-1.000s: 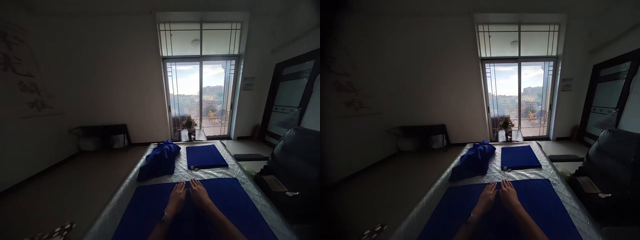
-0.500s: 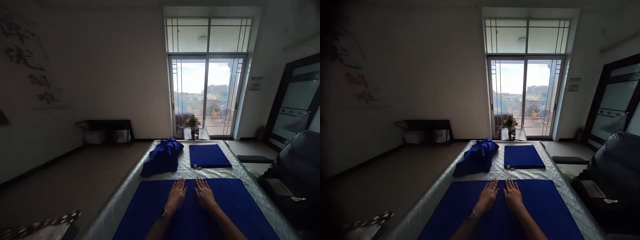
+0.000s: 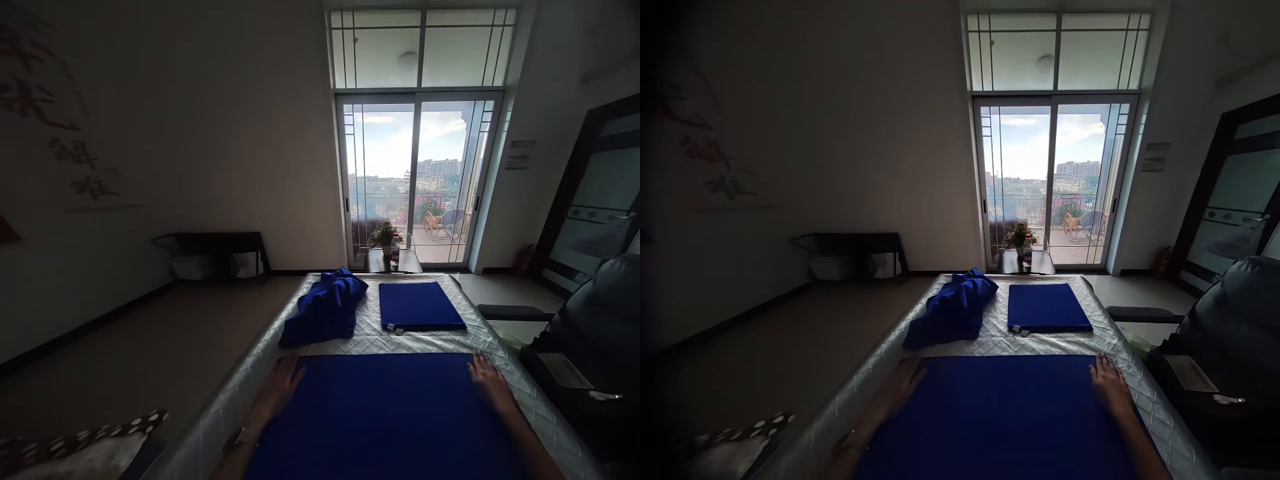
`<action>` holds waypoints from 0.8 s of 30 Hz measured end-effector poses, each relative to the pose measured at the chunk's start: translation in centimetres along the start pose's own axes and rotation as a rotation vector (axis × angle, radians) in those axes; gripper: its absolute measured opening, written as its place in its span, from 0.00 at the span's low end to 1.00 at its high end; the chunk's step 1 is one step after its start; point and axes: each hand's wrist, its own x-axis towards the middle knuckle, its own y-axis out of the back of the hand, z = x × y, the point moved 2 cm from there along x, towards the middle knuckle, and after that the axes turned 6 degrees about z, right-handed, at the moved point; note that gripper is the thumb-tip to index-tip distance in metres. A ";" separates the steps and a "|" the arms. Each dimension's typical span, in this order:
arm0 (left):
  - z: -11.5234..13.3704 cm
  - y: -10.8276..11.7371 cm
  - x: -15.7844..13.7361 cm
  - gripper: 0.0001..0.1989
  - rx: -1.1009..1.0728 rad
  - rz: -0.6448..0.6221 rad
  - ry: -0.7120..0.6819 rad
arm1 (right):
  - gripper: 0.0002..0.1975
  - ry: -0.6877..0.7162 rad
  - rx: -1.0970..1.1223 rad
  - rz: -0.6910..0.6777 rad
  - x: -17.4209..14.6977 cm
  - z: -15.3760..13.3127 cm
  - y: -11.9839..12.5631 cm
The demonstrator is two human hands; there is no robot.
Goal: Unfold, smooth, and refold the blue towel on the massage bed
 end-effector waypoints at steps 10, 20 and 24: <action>0.4 0.4 -0.2 0.29 0.131 0.035 -0.083 | 0.35 0.017 -0.093 -0.040 -0.4 -0.5 0.5; 14.0 1.7 1.5 0.27 -0.008 0.152 -0.318 | 0.32 0.300 0.060 -0.051 -3.4 -15.1 4.2; 23.0 -1.4 1.0 0.26 -0.063 0.147 -0.469 | 0.30 0.490 0.163 -0.148 -5.8 -22.6 2.4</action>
